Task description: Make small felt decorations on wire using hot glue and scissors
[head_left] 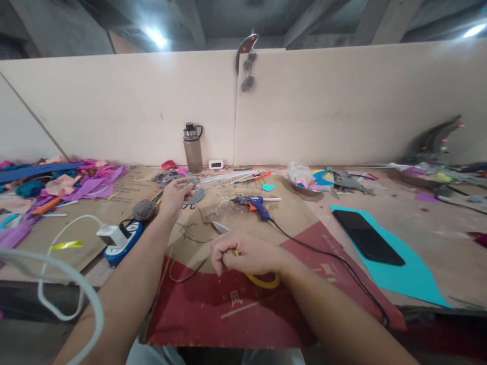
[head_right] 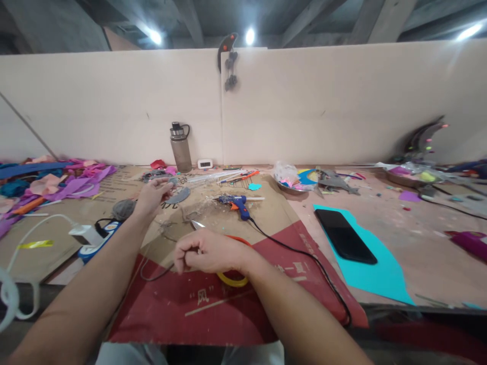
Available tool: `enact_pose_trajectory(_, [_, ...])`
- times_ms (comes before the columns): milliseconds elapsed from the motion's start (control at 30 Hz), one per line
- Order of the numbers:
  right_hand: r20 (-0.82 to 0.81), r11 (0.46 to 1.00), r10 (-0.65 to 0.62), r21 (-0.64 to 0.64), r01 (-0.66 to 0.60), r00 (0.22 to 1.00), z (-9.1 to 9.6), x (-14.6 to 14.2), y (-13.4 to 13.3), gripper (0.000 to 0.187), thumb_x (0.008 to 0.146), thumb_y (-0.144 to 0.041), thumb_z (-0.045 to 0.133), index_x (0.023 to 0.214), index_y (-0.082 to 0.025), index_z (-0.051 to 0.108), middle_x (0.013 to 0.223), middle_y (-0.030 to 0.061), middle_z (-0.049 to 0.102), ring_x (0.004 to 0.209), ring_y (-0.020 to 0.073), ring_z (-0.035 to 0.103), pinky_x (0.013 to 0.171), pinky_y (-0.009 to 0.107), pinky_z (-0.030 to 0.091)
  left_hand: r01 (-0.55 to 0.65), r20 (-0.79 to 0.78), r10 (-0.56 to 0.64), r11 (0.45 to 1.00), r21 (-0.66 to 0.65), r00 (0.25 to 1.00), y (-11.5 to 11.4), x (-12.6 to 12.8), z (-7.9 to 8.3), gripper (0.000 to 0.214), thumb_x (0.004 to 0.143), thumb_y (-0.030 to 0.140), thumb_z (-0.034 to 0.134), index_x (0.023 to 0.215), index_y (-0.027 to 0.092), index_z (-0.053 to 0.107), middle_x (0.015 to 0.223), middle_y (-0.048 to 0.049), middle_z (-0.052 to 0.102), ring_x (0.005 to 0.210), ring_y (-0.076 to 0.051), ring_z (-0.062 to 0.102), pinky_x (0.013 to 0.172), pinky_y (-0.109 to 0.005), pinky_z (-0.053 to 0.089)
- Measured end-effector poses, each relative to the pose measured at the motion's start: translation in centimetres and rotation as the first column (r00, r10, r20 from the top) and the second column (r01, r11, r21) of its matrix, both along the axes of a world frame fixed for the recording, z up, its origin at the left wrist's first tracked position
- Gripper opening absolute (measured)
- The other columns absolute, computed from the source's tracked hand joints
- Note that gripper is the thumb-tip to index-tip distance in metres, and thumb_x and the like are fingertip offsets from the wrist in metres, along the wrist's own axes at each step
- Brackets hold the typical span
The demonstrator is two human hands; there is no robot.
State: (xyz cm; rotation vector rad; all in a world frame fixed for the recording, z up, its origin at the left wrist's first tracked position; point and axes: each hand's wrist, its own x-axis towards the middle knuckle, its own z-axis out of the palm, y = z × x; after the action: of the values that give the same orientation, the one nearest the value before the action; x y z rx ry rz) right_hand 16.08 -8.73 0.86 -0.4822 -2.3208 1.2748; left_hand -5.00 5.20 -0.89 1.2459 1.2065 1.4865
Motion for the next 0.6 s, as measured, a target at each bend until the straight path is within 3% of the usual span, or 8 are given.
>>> enact_pose_trajectory(133, [0.064,0.999,0.017,0.029,-0.019,0.998,0.6,-0.1,-1.0,0.019,0.083,-0.02,0.053,0.096,-0.017,0.066,0.08,-0.0009,0.061,0.068,0.0085,0.051,0.065,0.02,0.041,-0.097,-0.17,0.097,0.995,0.011,0.981,1.5,-1.4,-1.6,0.033,0.065,0.026,0.071,0.092,0.012,0.059,0.063,-0.0006,0.064,0.046,-0.008,0.052,0.045,-0.019,0.036])
enact_pose_trajectory(267, [0.137,0.996,0.02,0.078,-0.031,0.99,0.8,-0.3,-1.5,0.022,0.082,-0.028,0.06,0.101,-0.019,0.066,0.08,-0.0013,0.059,0.069,0.0082,0.051,0.064,0.018,0.04,-0.11,-0.355,0.092,0.993,-0.03,0.93,2.3,-2.1,-2.5,0.029,0.064,0.024,0.07,0.09,0.012,0.064,0.061,-0.0003,0.063,0.045,-0.009,0.05,0.047,-0.021,0.034])
enact_pose_trajectory(433, [0.212,0.993,0.016,0.11,-0.04,0.977,0.4,-0.5,-1.4,0.021,0.082,-0.028,0.06,0.101,-0.019,0.066,0.078,-0.0017,0.059,0.068,0.0079,0.051,0.061,0.017,0.039,-0.175,-0.685,0.106,0.984,-0.032,0.721,2.5,-2.8,-2.8,0.028,0.068,0.025,0.066,0.093,0.013,0.071,0.058,-0.0013,0.061,0.048,-0.012,0.049,0.05,-0.024,0.033])
enact_pose_trajectory(600, [0.212,0.99,0.007,0.135,-0.036,0.977,0.3,-0.4,-1.1,0.024,0.082,-0.029,0.061,0.103,-0.019,0.066,0.078,-0.0014,0.059,0.067,0.0078,0.05,0.061,0.017,0.039,-0.186,-0.828,0.092,0.982,-0.015,0.553,2.4,-3.4,-2.8,0.029,0.07,0.033,0.066,0.09,0.015,0.073,0.068,-0.0061,0.066,0.062,-0.018,0.056,0.059,-0.026,0.037])
